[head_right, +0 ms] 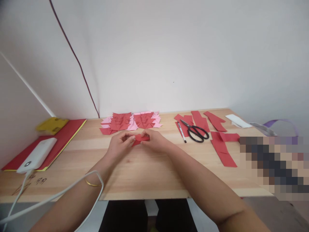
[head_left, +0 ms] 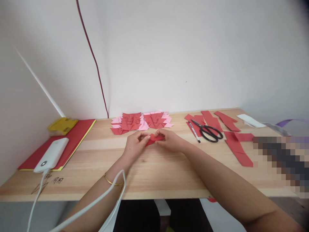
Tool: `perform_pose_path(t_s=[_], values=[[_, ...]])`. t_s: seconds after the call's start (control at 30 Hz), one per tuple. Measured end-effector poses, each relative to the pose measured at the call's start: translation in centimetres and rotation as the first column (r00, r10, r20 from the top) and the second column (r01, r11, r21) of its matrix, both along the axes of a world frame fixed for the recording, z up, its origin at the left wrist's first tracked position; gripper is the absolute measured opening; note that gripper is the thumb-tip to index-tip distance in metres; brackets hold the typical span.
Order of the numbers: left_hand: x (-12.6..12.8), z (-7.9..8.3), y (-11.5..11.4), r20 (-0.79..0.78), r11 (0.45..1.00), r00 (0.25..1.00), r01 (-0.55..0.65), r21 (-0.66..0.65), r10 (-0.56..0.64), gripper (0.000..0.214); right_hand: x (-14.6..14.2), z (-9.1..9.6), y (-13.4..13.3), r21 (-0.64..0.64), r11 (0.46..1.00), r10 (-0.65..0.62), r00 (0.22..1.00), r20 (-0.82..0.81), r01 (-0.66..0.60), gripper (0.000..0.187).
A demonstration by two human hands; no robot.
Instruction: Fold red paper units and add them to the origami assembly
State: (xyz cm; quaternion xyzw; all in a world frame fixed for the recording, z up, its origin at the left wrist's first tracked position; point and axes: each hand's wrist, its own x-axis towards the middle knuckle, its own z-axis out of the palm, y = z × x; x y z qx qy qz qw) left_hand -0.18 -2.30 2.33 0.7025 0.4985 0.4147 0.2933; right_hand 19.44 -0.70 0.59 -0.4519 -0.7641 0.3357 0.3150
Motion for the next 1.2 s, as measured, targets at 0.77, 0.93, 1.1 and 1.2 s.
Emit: perform_pose_path(t_s=[0.77, 0.93, 1.1, 1.2], values=[[0.5, -0.1, 0.2, 0.232, 0.991, 0.965, -0.131, 0.014, 0.124, 0.062, -1.5, 1.2, -0.5, -0.111, 0.987, -0.146, 0.940, -0.310, 0.116, 0.015], [1.8, 0.0, -0.6, 0.582, 0.930, 0.812, 0.242, -0.277, -0.038, 0.059, -2.1, 1.3, -1.3, -0.168, 0.985, -0.117, 0.897, -0.427, 0.049, 0.029], [2.1, -0.1, -0.8, 0.835, 0.845, 0.544, 0.405, -0.349, 0.084, 0.041, -2.5, 1.2, -1.8, -0.172, 0.985, -0.084, 0.876, -0.474, 0.001, 0.031], [1.9, -0.1, -0.7, 0.877, 0.821, 0.477, 0.479, -0.312, 0.055, 0.035, -2.4, 1.3, -1.8, -0.162, 0.987, -0.092, 0.880, -0.466, 0.018, 0.030]])
